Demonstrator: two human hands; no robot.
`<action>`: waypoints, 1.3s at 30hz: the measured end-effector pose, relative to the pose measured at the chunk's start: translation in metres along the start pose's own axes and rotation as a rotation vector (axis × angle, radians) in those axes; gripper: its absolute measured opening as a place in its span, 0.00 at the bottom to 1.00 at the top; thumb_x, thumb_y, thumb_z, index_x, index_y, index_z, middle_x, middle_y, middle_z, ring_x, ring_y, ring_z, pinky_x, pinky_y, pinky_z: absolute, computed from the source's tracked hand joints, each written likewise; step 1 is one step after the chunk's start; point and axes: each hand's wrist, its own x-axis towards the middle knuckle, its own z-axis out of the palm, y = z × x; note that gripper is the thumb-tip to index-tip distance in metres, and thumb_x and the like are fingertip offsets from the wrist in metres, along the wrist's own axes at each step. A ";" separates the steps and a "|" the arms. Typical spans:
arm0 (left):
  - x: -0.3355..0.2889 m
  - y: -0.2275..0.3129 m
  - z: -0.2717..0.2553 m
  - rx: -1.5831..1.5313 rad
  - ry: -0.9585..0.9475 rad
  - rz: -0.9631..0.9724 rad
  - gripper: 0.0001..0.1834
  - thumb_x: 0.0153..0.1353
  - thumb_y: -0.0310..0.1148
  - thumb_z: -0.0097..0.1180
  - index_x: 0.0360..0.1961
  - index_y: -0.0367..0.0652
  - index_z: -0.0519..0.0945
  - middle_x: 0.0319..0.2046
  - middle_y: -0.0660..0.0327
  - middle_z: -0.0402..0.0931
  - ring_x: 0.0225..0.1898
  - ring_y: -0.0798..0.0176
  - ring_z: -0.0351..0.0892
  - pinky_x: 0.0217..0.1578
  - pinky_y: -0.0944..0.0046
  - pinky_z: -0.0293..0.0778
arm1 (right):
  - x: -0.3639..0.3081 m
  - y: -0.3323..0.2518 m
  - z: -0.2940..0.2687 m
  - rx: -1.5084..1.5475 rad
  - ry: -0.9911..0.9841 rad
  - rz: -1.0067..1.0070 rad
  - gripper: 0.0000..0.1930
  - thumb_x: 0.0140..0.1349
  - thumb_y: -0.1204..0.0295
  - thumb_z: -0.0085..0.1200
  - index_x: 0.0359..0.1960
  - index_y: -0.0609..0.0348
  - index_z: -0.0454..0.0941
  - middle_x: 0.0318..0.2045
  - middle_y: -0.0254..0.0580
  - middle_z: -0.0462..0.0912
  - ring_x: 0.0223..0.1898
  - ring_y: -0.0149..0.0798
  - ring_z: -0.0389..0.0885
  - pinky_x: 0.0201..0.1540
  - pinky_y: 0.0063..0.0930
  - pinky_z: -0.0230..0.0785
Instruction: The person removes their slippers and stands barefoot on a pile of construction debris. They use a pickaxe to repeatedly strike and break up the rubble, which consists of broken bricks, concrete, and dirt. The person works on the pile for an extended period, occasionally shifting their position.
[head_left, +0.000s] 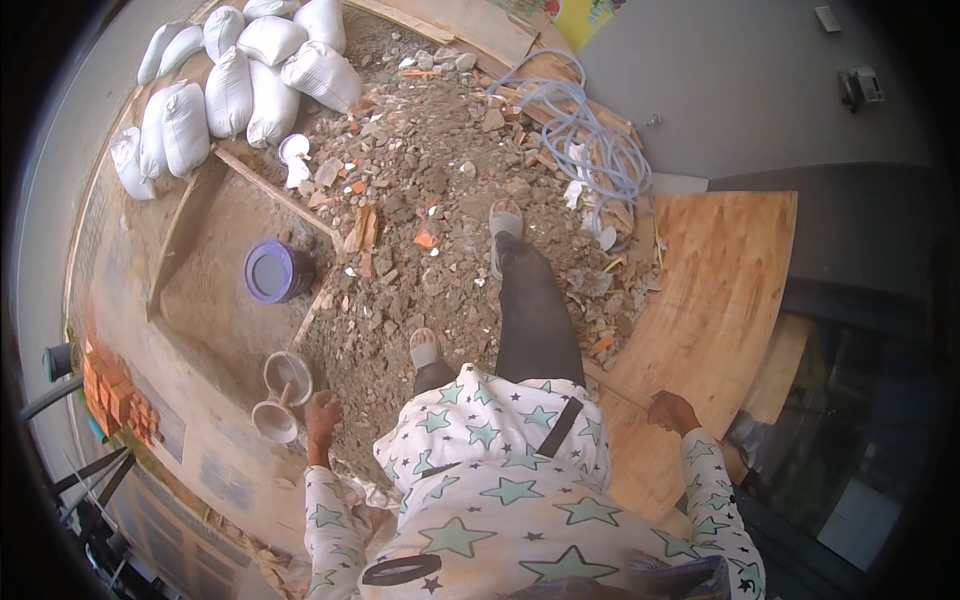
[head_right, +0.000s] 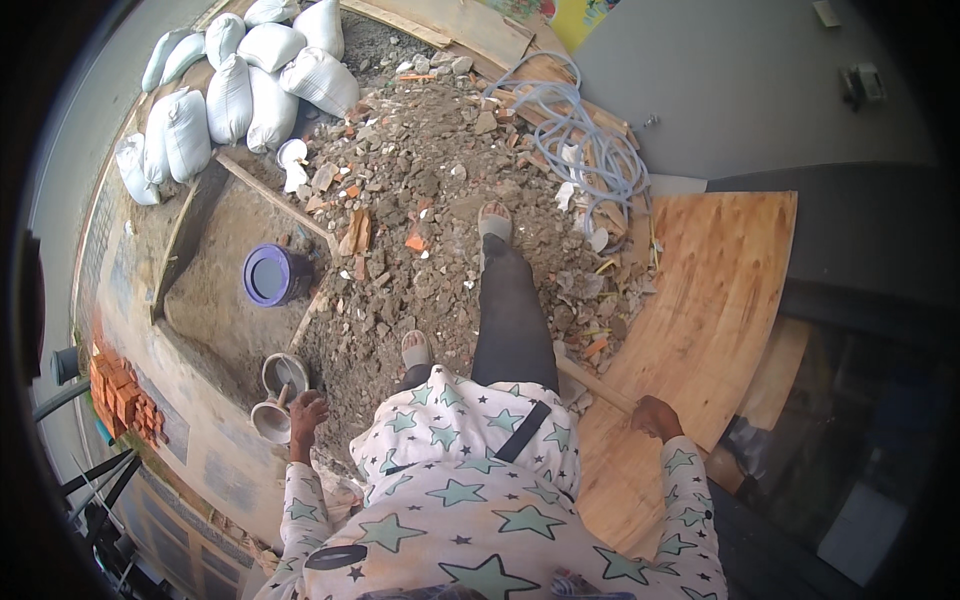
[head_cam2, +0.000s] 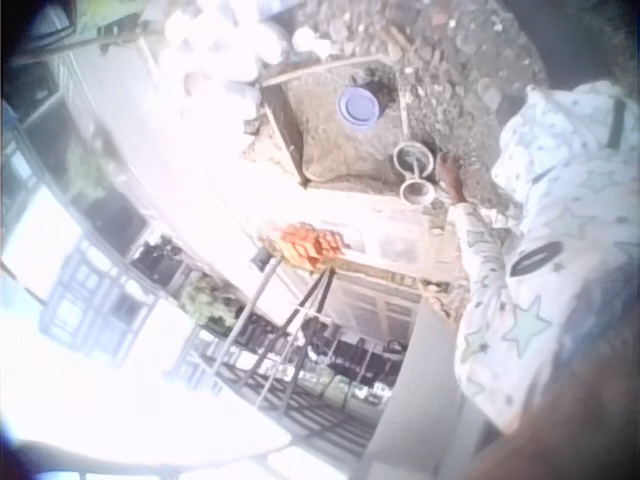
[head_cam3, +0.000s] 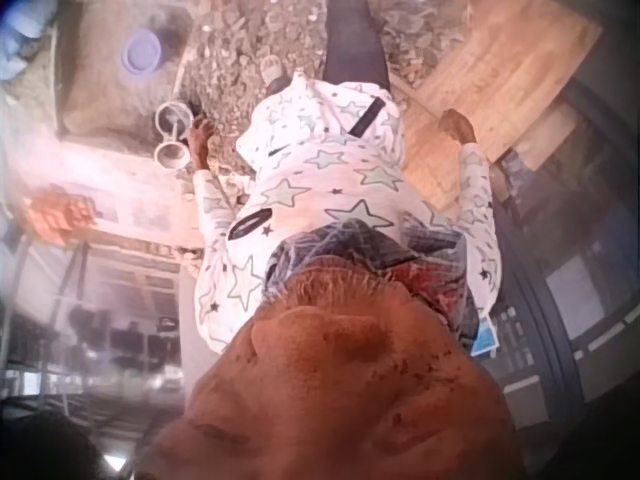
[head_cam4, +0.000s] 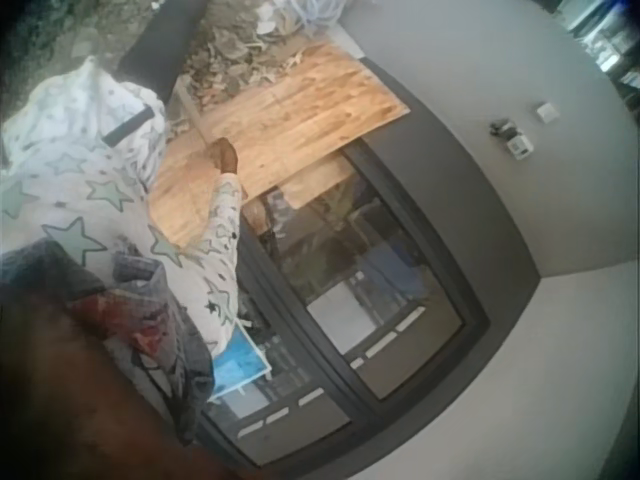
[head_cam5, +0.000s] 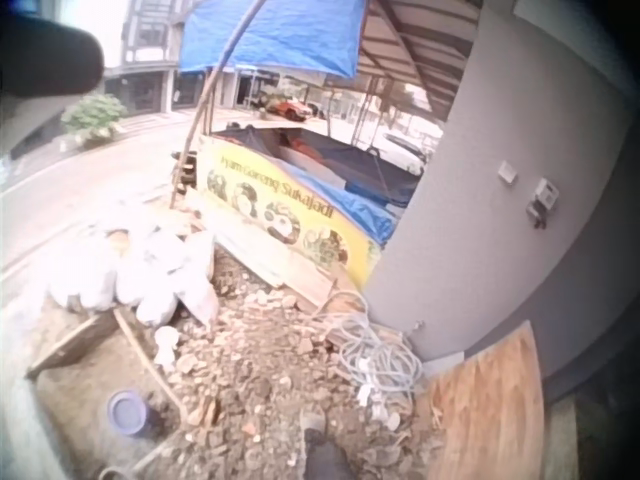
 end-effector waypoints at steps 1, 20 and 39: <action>0.003 0.008 -0.003 0.011 0.022 0.062 0.23 0.58 0.31 0.57 0.53 0.30 0.73 0.35 0.56 0.77 0.31 0.66 0.78 0.28 0.68 0.74 | -0.013 -0.008 -0.023 -0.056 0.007 0.017 0.31 0.43 0.73 0.58 0.55 0.65 0.76 0.21 0.39 0.78 0.20 0.36 0.76 0.23 0.29 0.70; 0.034 -0.003 0.011 0.001 -0.004 0.062 0.23 0.59 0.31 0.57 0.55 0.33 0.72 0.41 0.55 0.77 0.35 0.62 0.80 0.33 0.65 0.76 | 0.004 -0.073 -0.161 0.004 0.178 -0.079 0.27 0.44 0.81 0.58 0.52 0.70 0.74 0.18 0.42 0.75 0.16 0.34 0.72 0.17 0.31 0.64; -0.028 -0.057 0.085 -0.212 0.161 -0.124 0.24 0.57 0.28 0.57 0.55 0.29 0.71 0.36 0.54 0.78 0.33 0.59 0.81 0.29 0.65 0.78 | 0.046 -0.143 -0.138 -0.223 0.202 -0.015 0.14 0.49 0.77 0.58 0.38 0.70 0.76 0.23 0.49 0.79 0.21 0.43 0.80 0.19 0.37 0.71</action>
